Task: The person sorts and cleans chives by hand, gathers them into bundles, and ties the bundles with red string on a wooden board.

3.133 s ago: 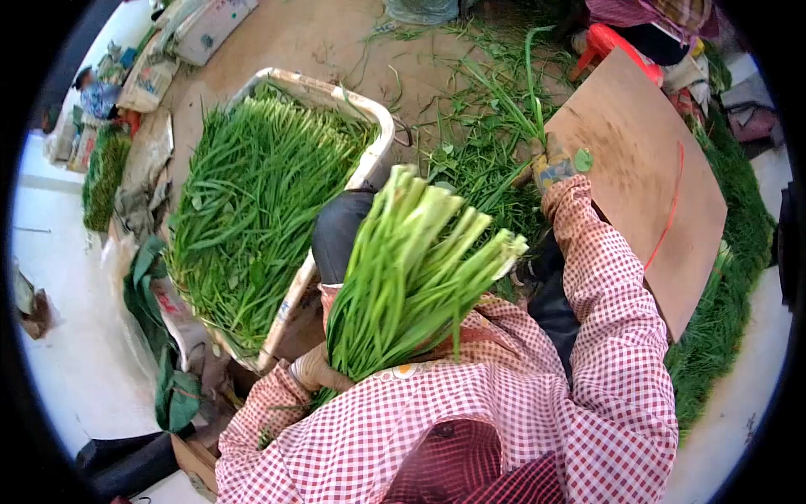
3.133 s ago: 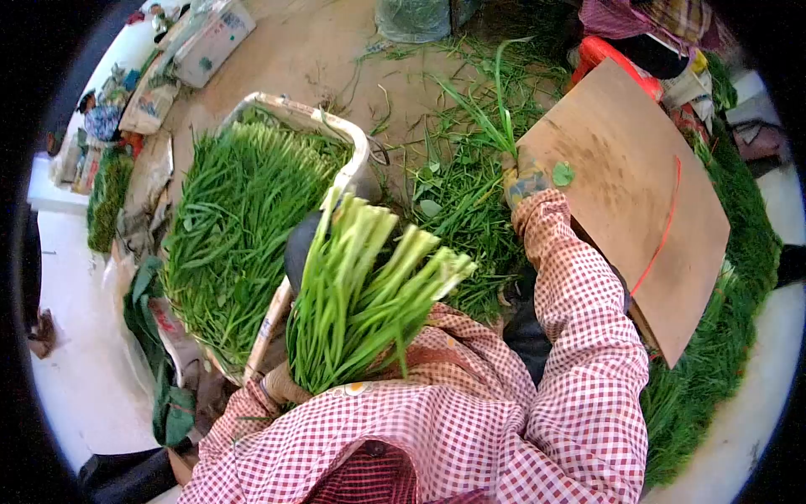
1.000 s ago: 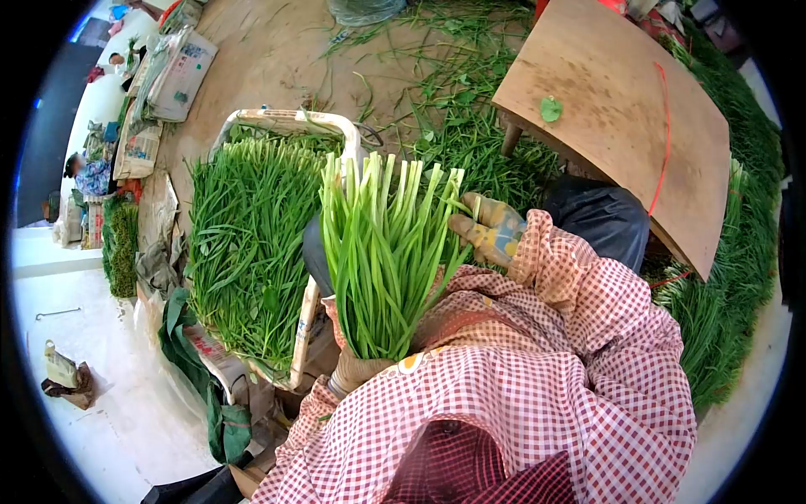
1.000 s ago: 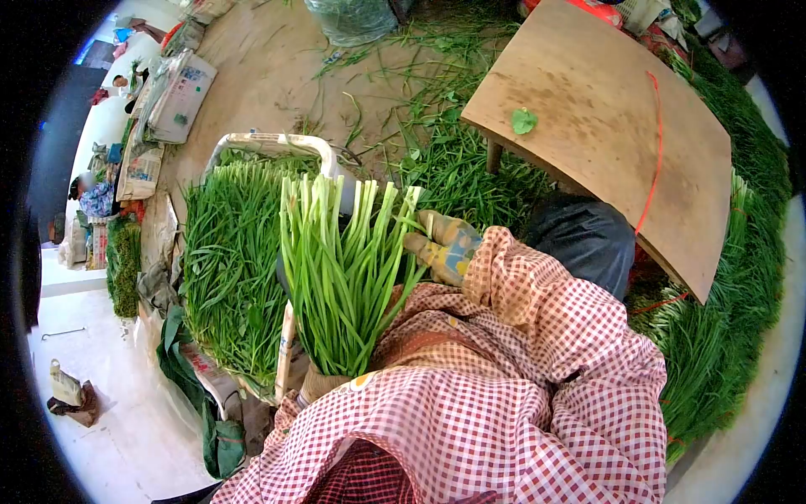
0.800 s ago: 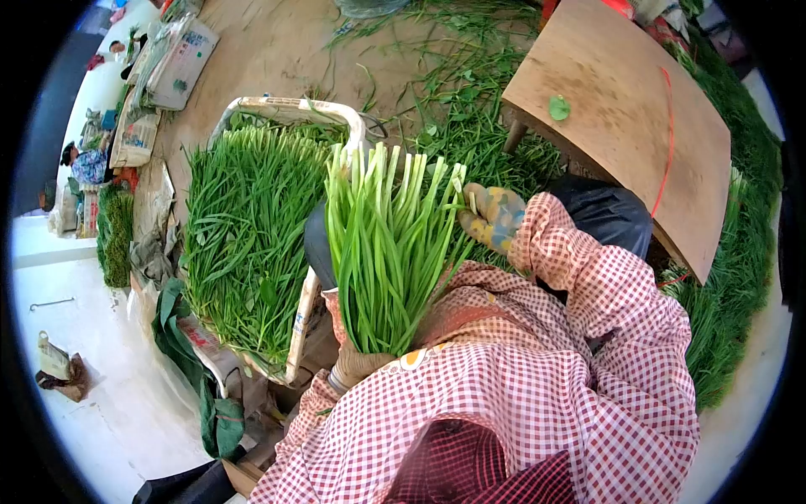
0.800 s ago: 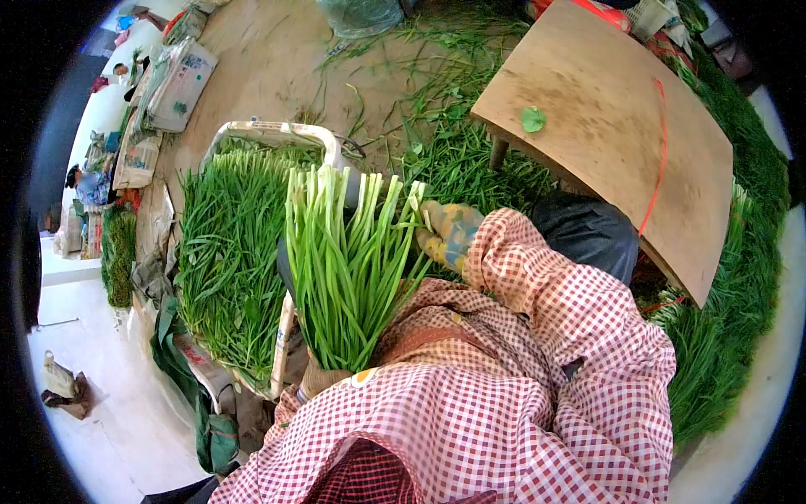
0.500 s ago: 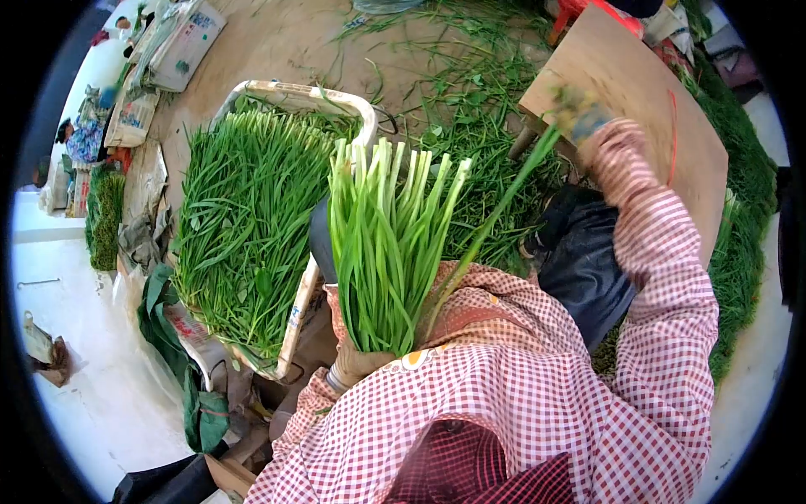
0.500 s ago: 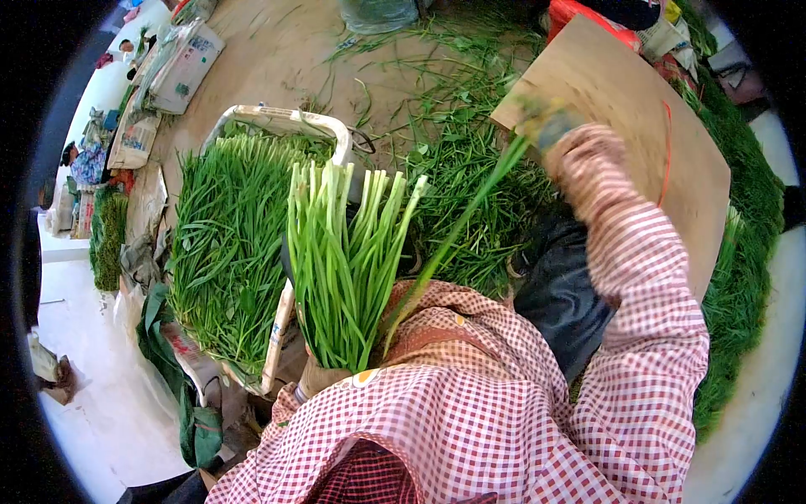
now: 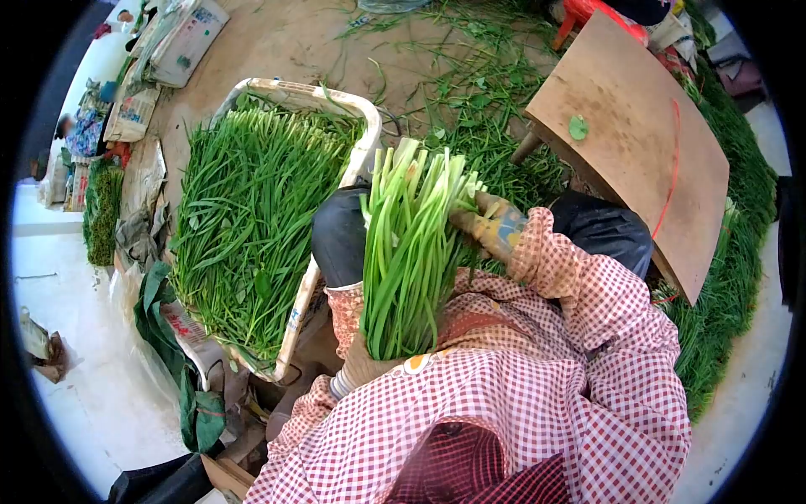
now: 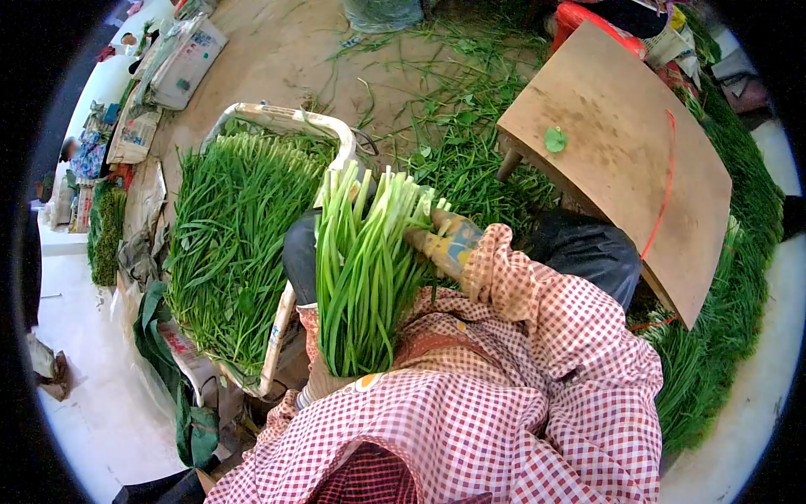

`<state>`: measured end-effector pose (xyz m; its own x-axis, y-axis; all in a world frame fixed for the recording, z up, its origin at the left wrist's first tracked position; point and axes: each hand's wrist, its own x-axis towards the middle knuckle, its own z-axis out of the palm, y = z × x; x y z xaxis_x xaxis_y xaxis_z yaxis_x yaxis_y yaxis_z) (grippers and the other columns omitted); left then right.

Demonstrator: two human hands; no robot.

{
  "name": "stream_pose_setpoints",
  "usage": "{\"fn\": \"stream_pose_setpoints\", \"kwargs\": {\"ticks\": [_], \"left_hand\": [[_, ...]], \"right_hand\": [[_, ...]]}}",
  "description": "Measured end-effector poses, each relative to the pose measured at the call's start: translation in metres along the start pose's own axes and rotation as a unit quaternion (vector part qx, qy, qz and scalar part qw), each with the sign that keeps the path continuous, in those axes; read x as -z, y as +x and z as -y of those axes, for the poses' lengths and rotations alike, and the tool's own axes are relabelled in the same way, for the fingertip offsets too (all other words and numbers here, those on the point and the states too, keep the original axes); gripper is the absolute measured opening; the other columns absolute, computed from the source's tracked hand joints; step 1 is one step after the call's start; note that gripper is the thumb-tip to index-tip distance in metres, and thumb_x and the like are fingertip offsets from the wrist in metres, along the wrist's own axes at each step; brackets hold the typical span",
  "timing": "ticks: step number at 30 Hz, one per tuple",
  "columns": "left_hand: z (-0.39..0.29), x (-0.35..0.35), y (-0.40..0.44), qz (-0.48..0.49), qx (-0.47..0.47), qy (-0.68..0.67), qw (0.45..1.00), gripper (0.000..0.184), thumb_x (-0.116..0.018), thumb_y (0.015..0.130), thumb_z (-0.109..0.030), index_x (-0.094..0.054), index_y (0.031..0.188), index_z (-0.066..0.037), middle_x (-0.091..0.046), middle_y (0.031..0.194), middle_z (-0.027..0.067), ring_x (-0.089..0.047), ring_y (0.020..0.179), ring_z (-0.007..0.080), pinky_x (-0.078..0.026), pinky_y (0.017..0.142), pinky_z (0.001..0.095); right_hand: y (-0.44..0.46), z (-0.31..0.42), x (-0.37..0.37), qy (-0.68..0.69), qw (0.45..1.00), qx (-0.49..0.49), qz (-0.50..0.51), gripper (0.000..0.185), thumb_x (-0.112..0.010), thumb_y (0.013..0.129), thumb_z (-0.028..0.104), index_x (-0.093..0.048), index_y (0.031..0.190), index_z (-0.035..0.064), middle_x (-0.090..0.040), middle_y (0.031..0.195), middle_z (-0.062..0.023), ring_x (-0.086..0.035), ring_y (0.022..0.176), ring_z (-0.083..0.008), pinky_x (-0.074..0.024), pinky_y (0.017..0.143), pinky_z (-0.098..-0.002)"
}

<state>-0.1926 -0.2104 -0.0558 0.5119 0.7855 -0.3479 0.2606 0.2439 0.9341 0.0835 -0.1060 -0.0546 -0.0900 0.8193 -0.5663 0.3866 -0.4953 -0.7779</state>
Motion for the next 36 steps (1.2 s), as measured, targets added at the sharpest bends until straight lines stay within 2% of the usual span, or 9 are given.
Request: {"fn": "stream_pose_setpoints", "kwargs": {"ticks": [3, 6, 11, 12, 14, 21, 29, 32, 36], "left_hand": [[-0.003, -0.002, 0.0, -0.007, -0.009, 0.018, 1.0, 0.068, -0.079, 0.071, -0.022, -0.045, 0.127, -0.002, -0.06, 0.118, 0.011, -0.058, 0.108, 0.0227, -0.047, 0.093, 0.0357], [-0.007, -0.003, 0.003, -0.013, -0.019, 0.036, 0.999, 0.068, -0.079, 0.072, -0.022, -0.045, 0.127, -0.002, -0.06, 0.118, 0.0113, -0.058, 0.108, 0.0227, -0.047, 0.093, 0.0358], [-0.004, -0.007, 0.004, -0.025, -0.031, 0.055, 0.998, 0.068, -0.079, 0.072, -0.023, -0.045, 0.128, -0.002, -0.06, 0.119, 0.0117, -0.058, 0.109, 0.0228, -0.047, 0.094, 0.0358], [0.002, -0.009, 0.004, -0.031, -0.033, 0.013, 0.999, 0.071, -0.079, 0.072, -0.021, -0.042, 0.13, -0.002, -0.058, 0.121, 0.0119, -0.057, 0.11, 0.0224, -0.046, 0.095, 0.0361], [0.011, -0.01, 0.005, -0.025, -0.026, -0.044, 0.998, 0.077, -0.079, 0.072, -0.015, -0.036, 0.134, -0.002, -0.054, 0.126, 0.0122, -0.055, 0.113, 0.0218, -0.045, 0.097, 0.0369], [0.027, -0.009, 0.01, 0.046, -0.02, -0.078, 0.996, 0.087, -0.076, 0.074, -0.007, -0.022, 0.142, -0.004, -0.044, 0.136, 0.0117, -0.047, 0.122, 0.0217, -0.04, 0.102, 0.0363], [0.022, -0.013, 0.007, 0.033, 0.047, -0.217, 0.974, 0.091, -0.076, 0.073, -0.006, -0.019, 0.144, -0.008, -0.04, 0.14, 0.0113, -0.041, 0.127, 0.0208, -0.037, 0.105, 0.0362], [0.022, -0.01, 0.011, 0.039, 0.038, -0.201, 0.978, 0.091, -0.077, 0.073, -0.006, -0.019, 0.144, -0.006, -0.039, 0.14, 0.0123, -0.041, 0.127, 0.0215, -0.037, 0.104, 0.0363], [0.009, -0.008, 0.011, 0.024, 0.073, -0.182, 0.98, 0.091, -0.078, 0.073, -0.009, -0.02, 0.143, -0.004, -0.04, 0.139, 0.014, -0.043, 0.125, 0.021, -0.038, 0.103, 0.0351]], "right_hand": [[0.005, -0.032, 0.011, 0.079, 0.993, -0.003, 0.093, 0.06, -0.059, 0.083, 0.047, -0.051, 0.123, 0.003, -0.063, 0.09, -0.0176, -0.064, 0.095, -0.0218, -0.0516, 0.073, -0.0287], [-0.009, -0.015, 0.021, 0.011, 0.996, -0.021, 0.083, 0.04, -0.056, 0.09, 0.032, -0.053, 0.118, 0.0038, -0.067, 0.079, -0.0073, -0.05, 0.038, -0.0096, -0.0406, 0.036, -0.0223], [-0.007, -0.014, 0.031, -0.145, 0.988, 0.014, -0.042, 0.037, -0.048, 0.093, 0.034, -0.057, 0.11, 0.0021, -0.059, 0.072, -0.009, -0.059, 0.056, -0.0173, -0.051, 0.049, -0.031], [0.061, -0.12, 0.052, -0.185, 0.926, 0.295, -0.147, 0.034, -0.054, 0.091, 0.024, -0.055, 0.121, 0.0076, -0.064, 0.091, -0.0087, -0.055, 0.051, -0.0125, -0.048, 0.047, -0.0282], [0.04, -0.065, 0.075, 0.114, 0.968, 0.118, -0.192, 0.029, -0.056, 0.091, 0.029, -0.058, 0.111, 0.0082, -0.062, 0.076, -0.0031, -0.045, 0.043, -0.0075, -0.0364, 0.036, -0.0209], [0.024, 0.029, 0.08, -0.112, 0.977, 0.171, 0.062, 0.051, -0.078, 0.072, 0.034, -0.06, 0.108, 0.0029, -0.061, 0.091, -0.0056, -0.059, 0.087, -0.0205, -0.0468, 0.08, -0.0344], [0.064, -0.003, 0.061, 0.109, 0.949, 0.175, 0.239, 0.036, -0.074, 0.079, 0.016, -0.061, 0.109, 0.0011, -0.057, 0.098, -0.0094, -0.059, 0.085, -0.0207, -0.0493, 0.072, -0.029], [0.073, -0.015, 0.058, -0.118, 0.883, 0.443, 0.101, 0.035, -0.072, 0.081, 0.025, -0.062, 0.107, 0.0041, -0.059, 0.091, -0.0103, -0.06, 0.083, -0.0218, -0.049, 0.07, -0.0326], [0.061, -0.005, 0.058, -0.145, 0.927, 0.333, 0.088, 0.034, -0.073, 0.079, 0.028, -0.064, 0.102, 0.0049, -0.06, 0.09, -0.01, -0.06, 0.082, -0.0201, -0.0489, 0.07, -0.034]]}}
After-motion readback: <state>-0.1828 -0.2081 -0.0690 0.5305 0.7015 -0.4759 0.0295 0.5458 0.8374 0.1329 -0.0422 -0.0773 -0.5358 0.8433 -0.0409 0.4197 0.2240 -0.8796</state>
